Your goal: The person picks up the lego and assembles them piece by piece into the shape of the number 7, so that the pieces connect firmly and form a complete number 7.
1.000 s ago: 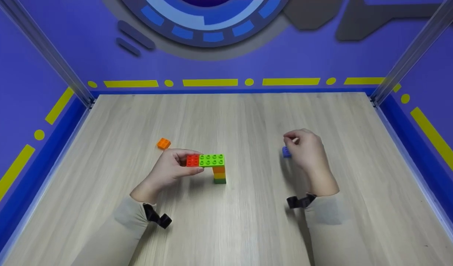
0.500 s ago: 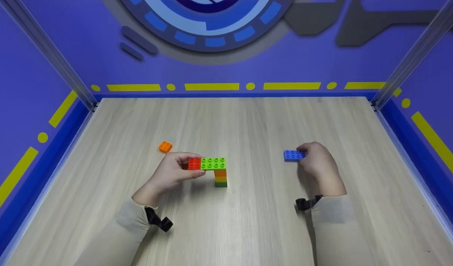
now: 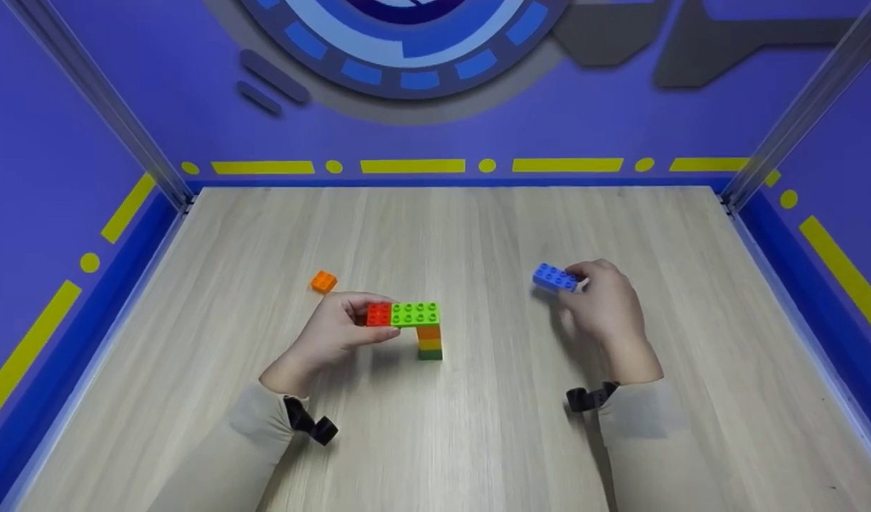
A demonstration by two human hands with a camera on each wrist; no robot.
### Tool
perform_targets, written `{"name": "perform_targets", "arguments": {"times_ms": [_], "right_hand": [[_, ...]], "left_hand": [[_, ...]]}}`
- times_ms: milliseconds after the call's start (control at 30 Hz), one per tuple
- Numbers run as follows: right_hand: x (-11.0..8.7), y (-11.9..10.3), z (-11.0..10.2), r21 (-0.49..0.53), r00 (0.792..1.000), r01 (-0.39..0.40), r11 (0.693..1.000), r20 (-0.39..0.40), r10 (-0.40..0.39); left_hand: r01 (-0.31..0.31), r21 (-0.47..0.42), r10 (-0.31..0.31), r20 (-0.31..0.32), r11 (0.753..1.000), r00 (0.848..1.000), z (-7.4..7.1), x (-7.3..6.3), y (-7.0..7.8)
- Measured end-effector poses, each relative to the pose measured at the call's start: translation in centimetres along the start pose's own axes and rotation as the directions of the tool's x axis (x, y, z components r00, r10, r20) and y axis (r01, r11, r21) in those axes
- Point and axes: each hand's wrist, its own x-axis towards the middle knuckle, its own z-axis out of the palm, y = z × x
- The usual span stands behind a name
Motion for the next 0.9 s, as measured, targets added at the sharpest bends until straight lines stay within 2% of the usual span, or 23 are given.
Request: {"name": "perform_targets", "arguments": {"times_ms": [167, 367, 667, 900], "right_hand": [[-0.9, -3.0, 1.1, 0.018, 0.987, 0.138, 0.99, -0.088, -0.136], [-2.0, -7.0, 1.5, 0.064, 0.938, 0.312, 0.948, -0.18, -0.296], [-3.3, -12.2, 2.3, 0.151, 0.909, 0.407, 0.901, -0.163, -0.383], [-3.7, -14.3, 3.3, 0.199, 0.884, 0.467, 0.861, -0.132, -0.449]], "left_hand": [[-0.002, 0.003, 0.002, 0.011, 1.0, 1.0, 0.0, 0.1, 0.0], [-0.008, -0.011, 0.008, 0.009, 1.0, 1.0, -0.1, 0.1, -0.1], [0.011, -0.027, -0.011, 0.003, 1.0, 1.0, 0.1, 0.0, 0.0], [0.018, -0.009, -0.018, 0.009, 1.0, 1.0, 0.2, 0.1, -0.1]]}}
